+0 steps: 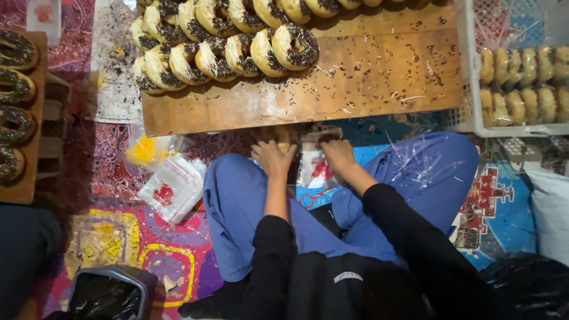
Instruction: The person sits on a floor mat and individually places chocolate-topped pastries into clear plastic bags. They pick each pastry from a wooden board, insert it into a bag, and place the sealed bag into a white crate. The process is repeated continuously throughout the clip.
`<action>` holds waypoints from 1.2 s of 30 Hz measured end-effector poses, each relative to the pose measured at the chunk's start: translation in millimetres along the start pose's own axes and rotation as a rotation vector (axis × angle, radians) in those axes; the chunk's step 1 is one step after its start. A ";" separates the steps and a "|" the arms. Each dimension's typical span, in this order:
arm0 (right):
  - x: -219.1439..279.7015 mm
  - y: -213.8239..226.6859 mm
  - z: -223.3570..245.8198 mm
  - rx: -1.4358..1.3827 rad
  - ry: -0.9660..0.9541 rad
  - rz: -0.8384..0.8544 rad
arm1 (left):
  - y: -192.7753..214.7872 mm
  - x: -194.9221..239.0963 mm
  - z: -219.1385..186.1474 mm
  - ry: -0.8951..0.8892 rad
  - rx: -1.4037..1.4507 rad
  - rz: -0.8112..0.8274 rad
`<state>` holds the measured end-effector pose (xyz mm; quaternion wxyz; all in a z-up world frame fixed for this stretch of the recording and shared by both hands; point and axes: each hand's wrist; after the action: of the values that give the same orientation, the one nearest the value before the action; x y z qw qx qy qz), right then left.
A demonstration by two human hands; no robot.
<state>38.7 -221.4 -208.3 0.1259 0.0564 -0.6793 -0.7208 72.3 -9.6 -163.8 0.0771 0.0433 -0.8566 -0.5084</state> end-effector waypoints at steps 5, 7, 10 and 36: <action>-7.1 -5.8 -1.6 0.067 0.066 0.014 | 24.9 26.4 -15.0 -0.141 0.210 -0.298; -7.6 -7.6 -3.6 0.005 0.033 0.046 | 31.7 39.3 -18.5 -0.148 0.364 -0.367; -4.2 -13.1 -3.2 -0.020 0.052 -0.032 | 36.8 67.7 -26.2 -0.163 0.573 -0.421; 118.0 197.2 -8.6 0.152 0.229 -0.166 | 60.5 122.8 -135.3 -0.292 0.921 0.273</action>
<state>-51.9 -269.1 -2.4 0.1381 0.2035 -0.7062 -0.6639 -24.5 -116.3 -36.2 -0.0049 -0.1112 -0.9918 -0.0634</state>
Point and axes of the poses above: each hand's wrist, its own x-axis away from the middle knuckle, its own y-axis out of the back of the hand, z = x × y, and after that the axes turned 10 degrees about x, right-handed
